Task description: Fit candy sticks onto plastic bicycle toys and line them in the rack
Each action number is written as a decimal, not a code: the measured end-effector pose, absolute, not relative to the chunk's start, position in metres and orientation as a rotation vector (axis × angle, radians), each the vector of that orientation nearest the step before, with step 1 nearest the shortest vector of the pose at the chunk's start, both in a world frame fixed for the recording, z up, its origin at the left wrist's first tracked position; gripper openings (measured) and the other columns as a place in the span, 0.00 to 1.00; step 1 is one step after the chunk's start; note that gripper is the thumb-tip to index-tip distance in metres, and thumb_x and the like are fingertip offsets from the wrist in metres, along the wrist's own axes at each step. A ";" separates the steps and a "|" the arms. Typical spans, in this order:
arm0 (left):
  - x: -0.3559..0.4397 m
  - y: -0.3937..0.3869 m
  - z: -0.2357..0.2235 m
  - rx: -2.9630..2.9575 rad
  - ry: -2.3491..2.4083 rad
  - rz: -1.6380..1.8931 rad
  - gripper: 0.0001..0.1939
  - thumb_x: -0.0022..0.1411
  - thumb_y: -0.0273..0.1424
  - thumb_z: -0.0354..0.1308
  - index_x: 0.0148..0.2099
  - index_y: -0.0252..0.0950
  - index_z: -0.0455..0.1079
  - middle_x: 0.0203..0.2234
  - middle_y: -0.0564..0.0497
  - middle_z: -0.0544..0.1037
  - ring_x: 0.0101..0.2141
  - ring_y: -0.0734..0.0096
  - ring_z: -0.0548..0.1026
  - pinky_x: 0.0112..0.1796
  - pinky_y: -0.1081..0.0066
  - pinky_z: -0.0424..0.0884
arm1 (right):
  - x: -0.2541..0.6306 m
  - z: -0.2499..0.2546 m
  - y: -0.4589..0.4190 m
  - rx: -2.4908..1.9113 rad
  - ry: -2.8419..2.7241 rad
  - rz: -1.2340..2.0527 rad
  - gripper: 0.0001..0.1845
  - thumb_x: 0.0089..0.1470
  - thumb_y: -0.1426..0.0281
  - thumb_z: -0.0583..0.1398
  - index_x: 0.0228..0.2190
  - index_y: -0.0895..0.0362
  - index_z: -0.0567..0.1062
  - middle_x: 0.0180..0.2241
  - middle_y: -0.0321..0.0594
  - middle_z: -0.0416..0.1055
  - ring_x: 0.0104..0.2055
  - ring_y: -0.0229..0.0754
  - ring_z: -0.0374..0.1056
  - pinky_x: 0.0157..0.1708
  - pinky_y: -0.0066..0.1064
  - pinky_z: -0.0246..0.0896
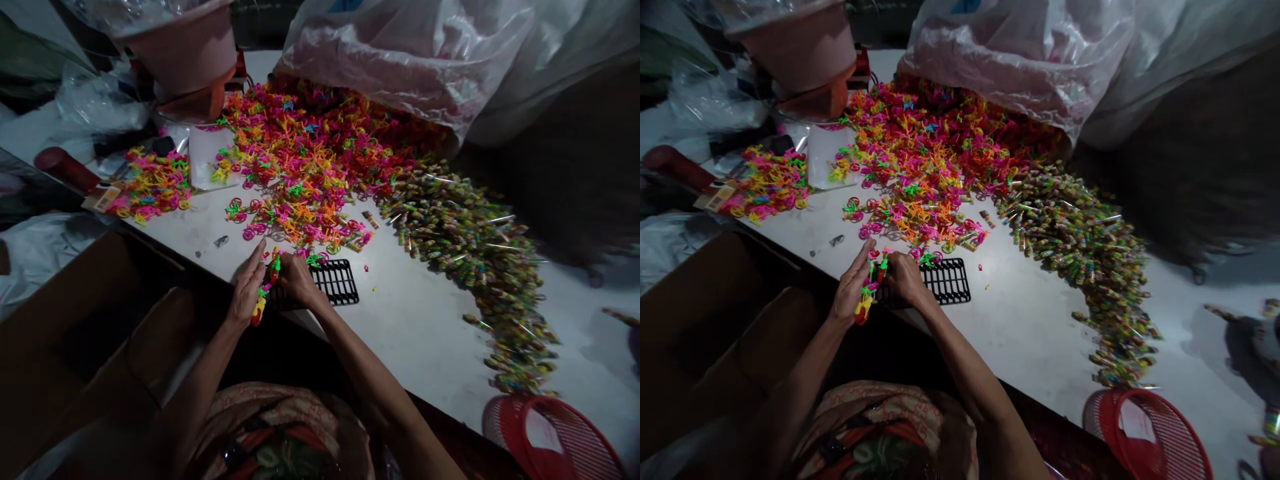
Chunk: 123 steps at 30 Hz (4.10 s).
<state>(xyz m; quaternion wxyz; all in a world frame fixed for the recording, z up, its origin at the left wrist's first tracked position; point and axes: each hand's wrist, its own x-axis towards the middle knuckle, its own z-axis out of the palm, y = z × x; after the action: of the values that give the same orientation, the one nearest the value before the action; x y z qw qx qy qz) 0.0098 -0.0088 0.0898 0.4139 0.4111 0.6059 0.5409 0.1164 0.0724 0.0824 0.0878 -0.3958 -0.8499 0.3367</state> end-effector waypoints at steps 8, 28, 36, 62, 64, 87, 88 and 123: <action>0.004 -0.011 0.093 1.192 1.629 1.320 0.28 0.64 0.46 0.48 0.65 0.46 0.58 0.67 0.54 0.52 0.67 0.64 0.46 0.64 0.62 0.44 | 0.119 0.097 0.074 -1.183 -2.761 0.839 0.11 0.56 0.74 0.56 0.39 0.60 0.77 0.40 0.46 0.73 0.37 0.41 0.70 0.33 0.27 0.57; 0.017 -0.013 0.082 1.322 1.556 1.404 0.21 0.64 0.35 0.50 0.59 0.43 0.67 0.67 0.52 0.53 0.66 0.63 0.49 0.64 0.60 0.46 | 0.193 0.090 0.083 -1.130 -2.235 1.035 0.07 0.52 0.69 0.55 0.29 0.58 0.72 0.28 0.36 0.68 0.29 0.37 0.62 0.29 0.26 0.53; 0.017 -0.012 0.085 1.341 1.526 1.395 0.22 0.64 0.40 0.51 0.59 0.43 0.66 0.68 0.52 0.50 0.67 0.61 0.45 0.64 0.61 0.43 | 0.153 0.057 0.012 -0.976 -1.702 1.470 0.08 0.44 0.65 0.59 0.21 0.56 0.66 0.22 0.32 0.63 0.25 0.35 0.57 0.26 0.27 0.54; 0.021 -0.008 0.079 1.503 1.660 1.338 0.24 0.60 0.30 0.53 0.60 0.43 0.65 0.66 0.49 0.56 0.65 0.65 0.52 0.64 0.61 0.49 | 0.231 0.116 0.154 -1.807 -2.678 0.154 0.20 0.62 0.71 0.48 0.49 0.55 0.73 0.53 0.51 0.66 0.45 0.47 0.69 0.37 0.33 0.59; 0.022 -0.008 0.078 1.497 1.645 1.339 0.24 0.61 0.31 0.53 0.60 0.42 0.65 0.67 0.48 0.54 0.65 0.64 0.52 0.63 0.61 0.51 | 0.238 0.108 0.145 -1.720 -2.745 0.103 0.20 0.63 0.71 0.46 0.50 0.55 0.72 0.50 0.50 0.69 0.45 0.46 0.68 0.37 0.31 0.57; 0.021 -0.010 0.088 1.522 1.637 1.272 0.23 0.65 0.33 0.49 0.61 0.44 0.63 0.67 0.52 0.54 0.66 0.66 0.50 0.64 0.61 0.47 | 0.235 0.071 0.088 -1.545 -1.664 1.182 0.06 0.37 0.70 0.58 0.24 0.57 0.70 0.20 0.31 0.66 0.22 0.35 0.61 0.23 0.26 0.56; 0.021 -0.010 0.088 1.519 1.639 1.270 0.23 0.65 0.33 0.49 0.61 0.44 0.63 0.66 0.52 0.54 0.66 0.66 0.50 0.64 0.61 0.46 | 0.218 0.068 0.085 -1.431 -1.648 1.323 0.06 0.35 0.70 0.59 0.23 0.57 0.69 0.19 0.29 0.64 0.21 0.34 0.60 0.23 0.26 0.56; 0.024 -0.003 0.086 1.790 1.774 1.146 0.21 0.67 0.35 0.44 0.59 0.41 0.66 0.65 0.48 0.58 0.66 0.61 0.50 0.64 0.52 0.47 | 0.224 0.080 0.088 -1.447 -1.806 1.306 0.07 0.43 0.66 0.61 0.22 0.58 0.72 0.17 0.34 0.67 0.21 0.37 0.64 0.22 0.27 0.57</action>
<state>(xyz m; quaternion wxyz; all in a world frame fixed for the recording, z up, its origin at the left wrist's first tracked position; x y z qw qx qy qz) 0.0242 -0.0032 0.0860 0.1855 0.6353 0.6298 0.4066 0.2239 0.0883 0.0802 0.2396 -0.5287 -0.6597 0.4773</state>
